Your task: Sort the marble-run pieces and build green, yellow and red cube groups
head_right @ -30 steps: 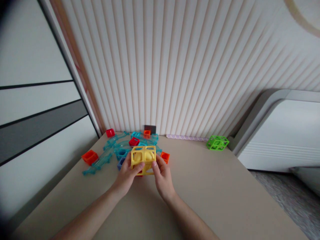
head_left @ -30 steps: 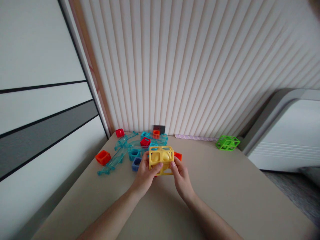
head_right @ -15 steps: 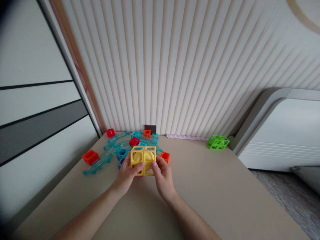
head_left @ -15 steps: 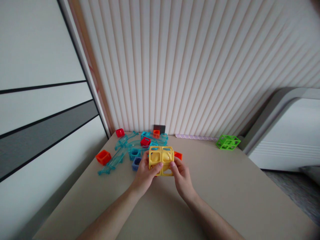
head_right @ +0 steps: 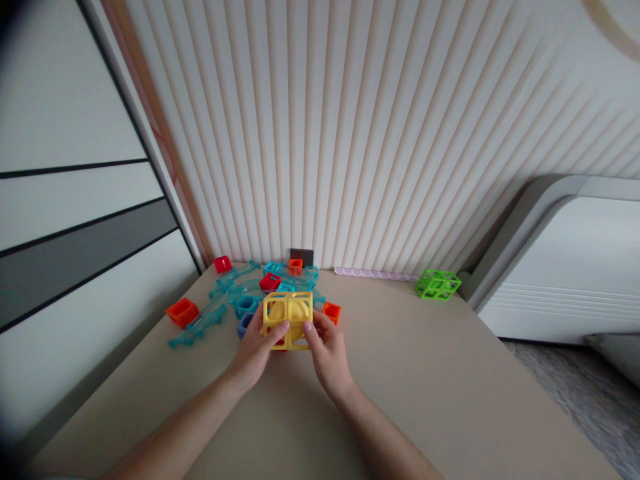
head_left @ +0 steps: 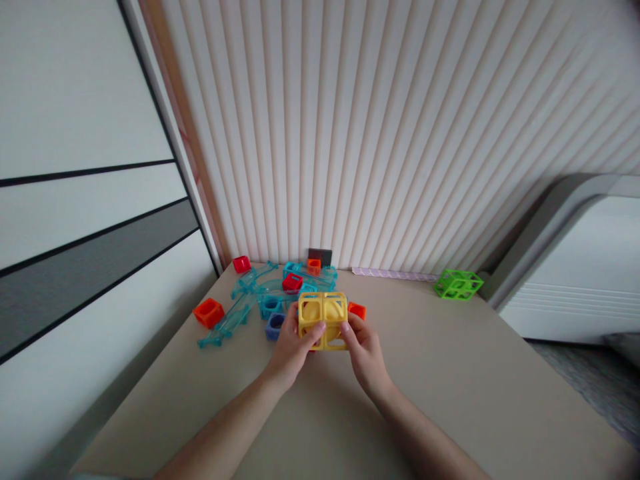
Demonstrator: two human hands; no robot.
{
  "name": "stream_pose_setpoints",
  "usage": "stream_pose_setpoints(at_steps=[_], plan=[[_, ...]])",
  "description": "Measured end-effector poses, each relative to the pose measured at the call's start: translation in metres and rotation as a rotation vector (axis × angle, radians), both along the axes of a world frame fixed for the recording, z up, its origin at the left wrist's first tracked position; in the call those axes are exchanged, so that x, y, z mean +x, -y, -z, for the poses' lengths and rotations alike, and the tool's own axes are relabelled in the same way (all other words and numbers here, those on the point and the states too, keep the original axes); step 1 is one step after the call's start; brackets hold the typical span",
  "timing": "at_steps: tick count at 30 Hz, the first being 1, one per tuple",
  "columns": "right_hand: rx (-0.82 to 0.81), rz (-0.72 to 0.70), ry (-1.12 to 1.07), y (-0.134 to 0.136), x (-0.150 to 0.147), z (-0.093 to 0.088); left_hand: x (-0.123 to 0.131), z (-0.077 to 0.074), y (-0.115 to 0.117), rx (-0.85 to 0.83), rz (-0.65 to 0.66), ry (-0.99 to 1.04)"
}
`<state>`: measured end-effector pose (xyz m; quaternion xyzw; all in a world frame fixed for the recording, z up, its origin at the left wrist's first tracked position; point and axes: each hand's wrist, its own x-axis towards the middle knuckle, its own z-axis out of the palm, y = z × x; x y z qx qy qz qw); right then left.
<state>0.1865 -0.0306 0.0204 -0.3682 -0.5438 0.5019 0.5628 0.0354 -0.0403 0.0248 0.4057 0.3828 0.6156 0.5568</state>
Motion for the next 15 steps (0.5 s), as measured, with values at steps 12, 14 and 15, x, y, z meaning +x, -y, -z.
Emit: stream_pose_setpoints(at_steps=[12, 14, 15], plan=[[0.031, 0.003, 0.023, 0.003, 0.0, 0.006, -0.003, -0.004, 0.001, -0.013, 0.006, 0.014], [0.029, 0.009, 0.029, 0.004, 0.0, 0.005, -0.003, -0.006, 0.002, -0.024, 0.013, 0.014], [0.027, 0.013, 0.03, 0.005, 0.0, 0.005, -0.003, -0.007, 0.002, -0.03, 0.012, 0.016]])
